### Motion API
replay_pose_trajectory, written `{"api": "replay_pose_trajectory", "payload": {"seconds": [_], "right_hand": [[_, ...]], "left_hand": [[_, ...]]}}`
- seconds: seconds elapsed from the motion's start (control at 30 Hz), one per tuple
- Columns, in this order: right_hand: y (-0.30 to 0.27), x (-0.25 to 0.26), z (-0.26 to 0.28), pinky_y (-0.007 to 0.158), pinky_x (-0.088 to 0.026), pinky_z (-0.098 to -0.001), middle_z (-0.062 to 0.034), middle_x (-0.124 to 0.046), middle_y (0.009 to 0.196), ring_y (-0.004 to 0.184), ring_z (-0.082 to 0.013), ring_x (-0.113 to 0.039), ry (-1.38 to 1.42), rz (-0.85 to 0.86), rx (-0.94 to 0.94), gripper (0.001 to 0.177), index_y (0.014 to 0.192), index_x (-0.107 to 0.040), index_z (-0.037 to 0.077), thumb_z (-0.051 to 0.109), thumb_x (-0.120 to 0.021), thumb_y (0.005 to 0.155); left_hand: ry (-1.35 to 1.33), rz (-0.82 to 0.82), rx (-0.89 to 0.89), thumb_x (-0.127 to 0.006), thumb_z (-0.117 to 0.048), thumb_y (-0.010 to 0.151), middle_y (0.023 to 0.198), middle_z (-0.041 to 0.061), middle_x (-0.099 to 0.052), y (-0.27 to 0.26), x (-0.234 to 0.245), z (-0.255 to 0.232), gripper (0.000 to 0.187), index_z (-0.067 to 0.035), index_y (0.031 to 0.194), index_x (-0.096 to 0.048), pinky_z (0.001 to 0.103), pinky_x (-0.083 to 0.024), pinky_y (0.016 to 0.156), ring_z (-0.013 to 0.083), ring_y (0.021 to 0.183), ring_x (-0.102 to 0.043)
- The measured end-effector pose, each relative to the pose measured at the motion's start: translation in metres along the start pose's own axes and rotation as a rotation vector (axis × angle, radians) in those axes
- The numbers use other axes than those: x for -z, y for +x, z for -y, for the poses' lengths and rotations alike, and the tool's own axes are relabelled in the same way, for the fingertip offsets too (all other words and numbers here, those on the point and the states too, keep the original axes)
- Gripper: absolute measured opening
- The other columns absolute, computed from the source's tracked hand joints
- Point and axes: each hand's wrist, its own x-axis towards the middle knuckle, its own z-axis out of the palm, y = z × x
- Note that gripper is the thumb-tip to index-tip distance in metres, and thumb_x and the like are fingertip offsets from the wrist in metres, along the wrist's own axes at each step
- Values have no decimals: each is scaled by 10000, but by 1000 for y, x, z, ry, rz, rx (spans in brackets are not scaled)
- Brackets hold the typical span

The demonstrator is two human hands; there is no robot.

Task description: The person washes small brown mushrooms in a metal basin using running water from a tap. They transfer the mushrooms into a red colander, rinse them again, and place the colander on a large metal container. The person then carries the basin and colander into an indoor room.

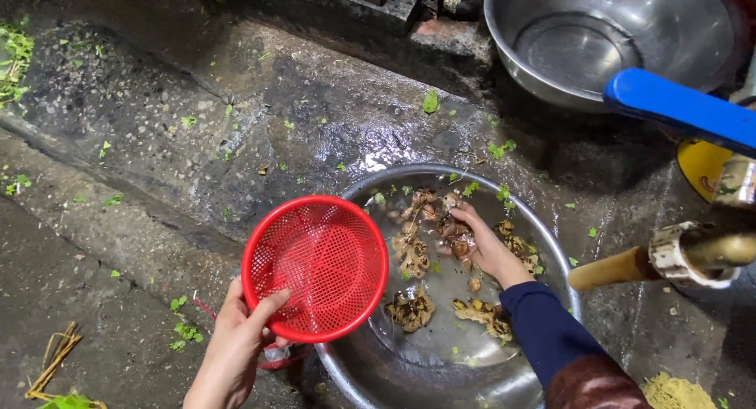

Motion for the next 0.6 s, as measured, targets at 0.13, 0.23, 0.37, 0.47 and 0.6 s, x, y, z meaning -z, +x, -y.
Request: {"api": "replay_pose_trajectory", "payload": {"seconds": [0.13,0.23,0.37,0.47,0.6], "right_hand": [[57,-2,-19,1178,-246,-562,-20,-318,1649,1531,-261,-235,158,61,273,599,1362,-567,361,544,-598,793],[61,-16,-14,1251,-191,-384,-82,-192,1676,1541,-223,-208,295,22,142,1060,1596,-157,149,402,-716,731],[-23,-28,13,1229,-86,-645,-29,-127,1687,1564,-304,-59,32,-49,48,895,1580,-294,288,611,-495,770],[9,-26,-6,1215,-58,-644,13,-105,1712,1578,-263,-23,25,79,187,762,1522,-373,383,623,-425,800],[40,-22,-23,1252,-77,-532,-47,-158,1687,1561,-256,-116,170,-17,9,1013,1577,-249,210,559,-639,710]], "left_hand": [[-32,-17,35,-681,-3,858,990,202,-647,-2,-3,-3,416,-38,1251,-548,299,-460,369,223,430,-521],[-52,-2,-21,-676,-5,854,954,165,-623,2,1,6,382,-44,1211,-544,284,-415,337,209,431,-519],[-85,-5,-34,-691,-6,837,961,156,-633,5,4,12,394,-33,1210,-567,269,-430,324,191,405,-510],[-69,-26,-8,-693,-20,839,986,154,-644,6,0,13,422,-56,1236,-555,276,-442,337,209,430,-542],[-56,0,2,-693,-28,850,898,183,-653,5,-10,9,381,-45,1200,-543,277,-418,354,209,413,-518]]}}
